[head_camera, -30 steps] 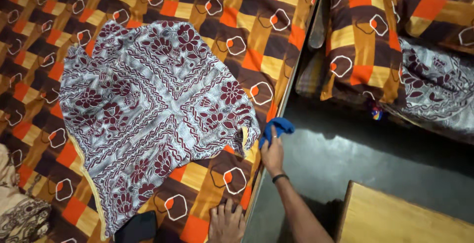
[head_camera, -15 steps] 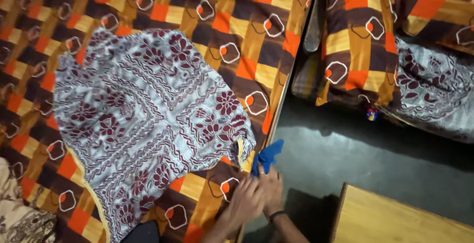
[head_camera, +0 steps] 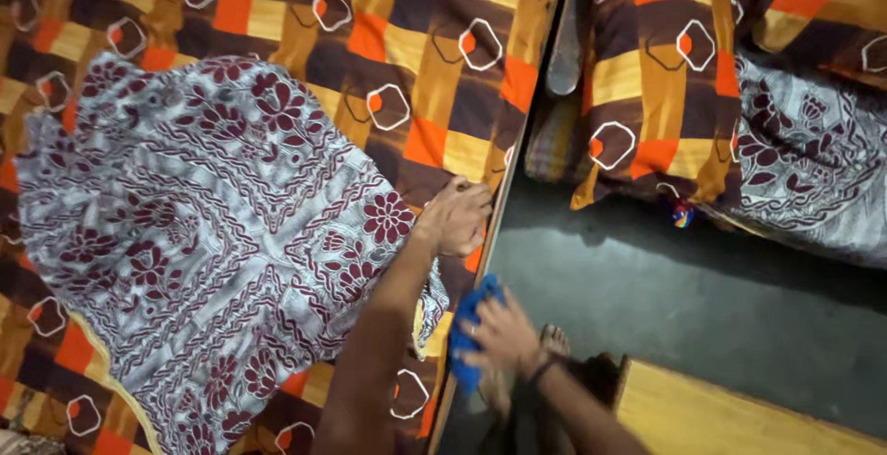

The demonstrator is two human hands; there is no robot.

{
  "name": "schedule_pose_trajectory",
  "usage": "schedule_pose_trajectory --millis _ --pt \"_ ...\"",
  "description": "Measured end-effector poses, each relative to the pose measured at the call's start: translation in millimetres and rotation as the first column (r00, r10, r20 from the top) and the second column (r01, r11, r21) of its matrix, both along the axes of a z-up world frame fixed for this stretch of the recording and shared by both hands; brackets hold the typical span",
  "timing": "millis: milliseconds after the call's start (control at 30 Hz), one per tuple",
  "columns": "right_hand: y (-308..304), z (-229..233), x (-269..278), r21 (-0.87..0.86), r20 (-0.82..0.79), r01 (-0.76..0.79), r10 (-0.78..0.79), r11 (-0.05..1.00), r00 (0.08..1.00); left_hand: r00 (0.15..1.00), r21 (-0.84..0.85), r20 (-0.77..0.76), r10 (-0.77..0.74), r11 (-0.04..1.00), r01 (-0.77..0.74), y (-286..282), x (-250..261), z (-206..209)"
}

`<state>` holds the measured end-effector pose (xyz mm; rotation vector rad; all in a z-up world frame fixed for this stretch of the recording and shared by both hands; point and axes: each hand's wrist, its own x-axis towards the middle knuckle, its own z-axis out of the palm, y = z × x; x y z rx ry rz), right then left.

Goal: The person wipes the side and frame of a bed with a blue cloth, then cleans the top surface of a wall-mounted shelf. They move a book aside to reach the shelf surface and wipe it thoroughly.

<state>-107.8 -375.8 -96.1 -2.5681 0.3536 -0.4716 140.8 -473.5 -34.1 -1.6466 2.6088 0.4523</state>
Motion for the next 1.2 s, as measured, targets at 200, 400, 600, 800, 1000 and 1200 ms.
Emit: schedule_pose_trajectory --millis 200,400,600,800,1000,1200 --pt "-189 -7 53 -0.293 0.006 0.033 -0.033 0.955 0.999 0.991 -0.006 0.129 0.022 1.0 -0.022 -7 -5 11" --pt "-171 -7 50 0.072 -0.12 0.351 -0.342 0.933 0.932 0.98 -0.163 -0.071 0.186 0.967 -0.195 -2 -4 9" --pt "-14 -2 79 0.496 -0.128 0.697 -0.751 0.517 0.648 0.981 -0.108 -0.009 0.192 0.975 -0.192 -7 -10 20" --pt "78 2 40 0.63 -0.18 0.596 -0.653 0.498 0.736 0.983 -0.099 -0.016 0.183 0.978 -0.183 -5 -10 21" --pt "15 4 38 0.5 -0.427 0.622 -0.454 0.602 0.782 0.981 -0.133 -0.09 0.173 0.974 -0.184 -7 -6 14" --pt "-124 -22 60 0.336 -0.371 0.617 -0.502 0.712 0.782 0.974 -0.111 -0.125 0.188 0.973 -0.202 -5 -5 16"
